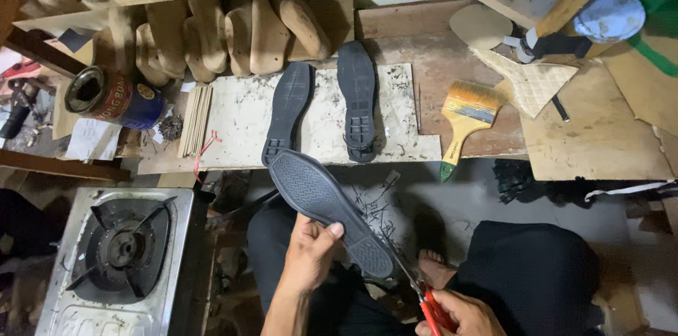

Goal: The person sits on the floor of a shoe workshop and trims the edges of rubber shoe soles with red-handled scissors, rotating each sole to trim around its perimeter, with trimmed scraps accumulating on the floor. Finished soles rest on the workbench above.

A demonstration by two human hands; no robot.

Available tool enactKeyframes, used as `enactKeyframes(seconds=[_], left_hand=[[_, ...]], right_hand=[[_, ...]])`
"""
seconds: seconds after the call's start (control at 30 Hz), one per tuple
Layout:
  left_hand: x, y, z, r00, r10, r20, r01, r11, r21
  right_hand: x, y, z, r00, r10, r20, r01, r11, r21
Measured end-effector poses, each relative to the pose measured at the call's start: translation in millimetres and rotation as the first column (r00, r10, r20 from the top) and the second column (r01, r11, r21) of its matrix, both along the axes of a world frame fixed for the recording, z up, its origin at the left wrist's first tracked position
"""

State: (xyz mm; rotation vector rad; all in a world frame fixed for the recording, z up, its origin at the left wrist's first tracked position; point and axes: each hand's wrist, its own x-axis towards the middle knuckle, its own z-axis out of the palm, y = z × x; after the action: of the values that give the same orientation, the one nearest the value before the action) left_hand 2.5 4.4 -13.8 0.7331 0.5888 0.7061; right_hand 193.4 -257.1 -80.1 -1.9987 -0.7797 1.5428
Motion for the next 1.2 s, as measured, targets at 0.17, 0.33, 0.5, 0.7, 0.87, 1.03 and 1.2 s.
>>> enactKeyframes(seconds=[0.17, 0.33, 0.5, 0.7, 0.87, 1.03, 1.2], left_hand=[[5, -9, 7, 0.997, -0.053, 0.055, 0.057, 0.996, -0.068], [10, -27, 3, 0.984, -0.104, 0.144, 0.122, 0.985, -0.121], [15, -34, -3, 0.976, -0.105, 0.188, 0.124, 0.988, -0.092], [10, -17, -4, 0.996, -0.009, 0.092, 0.023, 0.989, -0.148], [13, -28, -7, 0.991, -0.065, 0.116, 0.073, 0.995, -0.067], [14, -37, -10, 0.986, -0.131, 0.107, 0.137, 0.989, -0.047], [12, -41, -10, 0.985, -0.143, 0.099, 0.153, 0.983, -0.104]], right_hand=[[-6, 9, 6, 0.998, 0.006, 0.064, -0.014, 0.993, 0.12], [-17, 21, 32, 0.991, 0.026, 0.133, -0.033, 0.998, 0.05], [-13, 17, 21, 0.997, 0.035, 0.073, -0.041, 0.995, 0.092], [-15, -1, -5, 0.995, -0.004, 0.1, -0.024, 0.961, 0.274], [-19, 7, 15, 0.991, 0.016, 0.136, -0.033, 0.992, 0.122], [-25, 27, 48, 0.979, -0.081, 0.188, 0.048, 0.984, 0.174], [-30, 20, 31, 0.987, -0.152, 0.042, 0.14, 0.966, 0.22]])
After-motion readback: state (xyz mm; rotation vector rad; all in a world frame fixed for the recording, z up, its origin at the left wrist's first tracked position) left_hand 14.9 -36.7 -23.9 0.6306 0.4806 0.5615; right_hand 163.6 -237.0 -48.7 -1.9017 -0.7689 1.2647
